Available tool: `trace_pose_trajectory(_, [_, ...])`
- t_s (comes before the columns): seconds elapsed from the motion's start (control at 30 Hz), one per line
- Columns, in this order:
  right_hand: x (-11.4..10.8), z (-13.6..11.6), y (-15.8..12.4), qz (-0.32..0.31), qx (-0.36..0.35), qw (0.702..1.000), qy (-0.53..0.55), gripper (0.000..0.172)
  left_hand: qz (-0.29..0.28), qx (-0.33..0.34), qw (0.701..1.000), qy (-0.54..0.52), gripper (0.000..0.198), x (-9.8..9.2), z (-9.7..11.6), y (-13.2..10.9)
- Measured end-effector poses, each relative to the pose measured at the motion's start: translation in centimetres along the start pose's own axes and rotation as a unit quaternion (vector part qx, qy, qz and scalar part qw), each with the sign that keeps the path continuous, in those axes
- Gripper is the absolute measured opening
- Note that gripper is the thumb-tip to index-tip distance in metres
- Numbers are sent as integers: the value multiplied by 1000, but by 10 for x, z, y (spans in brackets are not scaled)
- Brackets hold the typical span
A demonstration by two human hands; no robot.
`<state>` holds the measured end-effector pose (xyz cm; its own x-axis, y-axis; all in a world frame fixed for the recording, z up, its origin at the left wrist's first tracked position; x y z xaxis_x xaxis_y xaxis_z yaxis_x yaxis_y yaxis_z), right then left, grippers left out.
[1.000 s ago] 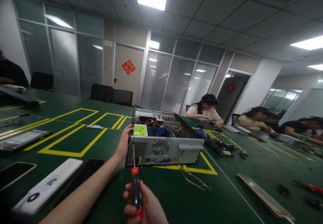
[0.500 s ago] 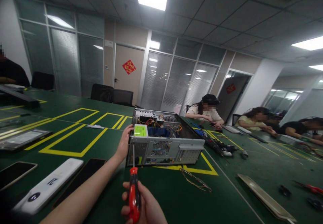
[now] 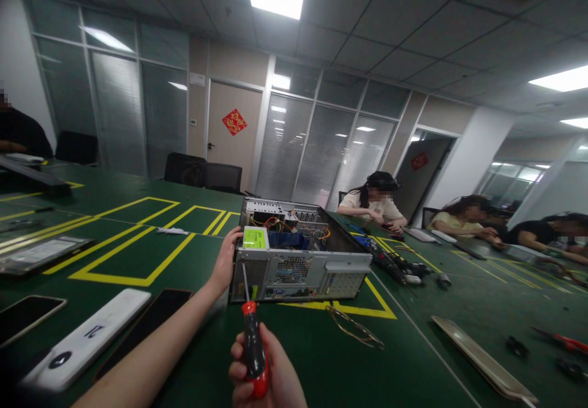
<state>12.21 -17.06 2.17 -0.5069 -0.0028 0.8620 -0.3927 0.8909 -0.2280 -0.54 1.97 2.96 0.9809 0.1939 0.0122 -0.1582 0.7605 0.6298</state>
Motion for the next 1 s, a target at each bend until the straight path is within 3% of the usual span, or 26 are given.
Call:
trace_pose_trajectory(0.1, [2, 0, 0, 4, 26, 1000, 2, 31, -2, 1, 1000, 2, 43, 0, 1, 0])
trace_pose_trajectory(0.37, [4, 0, -5, -76, 31, 996, -16, 35, -1, 0, 1000, 7, 44, 1, 0, 0])
trace_pose_trajectory(0.53, [-6, 3, 0, 20, 10, 999, -38, 35, 2, 9, 1000, 2, 43, 0, 0, 0])
trace_pose_trajectory(0.77, [-1, 4, 1, -61, 32, 996, -49, 43, 5, 5, 1000, 1, 43, 1, -2, 0])
trace_pose_trajectory(1.0, [-3, 3, -1, -7, 2, 1000, -13, 41, -1, 6, 1000, 2, 43, 0, -1, 1])
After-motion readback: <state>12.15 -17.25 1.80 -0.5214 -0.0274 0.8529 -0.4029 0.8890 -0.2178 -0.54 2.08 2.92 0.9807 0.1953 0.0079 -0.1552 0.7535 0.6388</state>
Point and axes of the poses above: each hand's wrist, its own y-axis towards the middle knuckle, its own x-axis out of the palm, z = x × y, the point moved 4 cm from there along y, towards the middle knuckle, and after that the axes turned 12 degrees about -x, right-handed, at the moved point
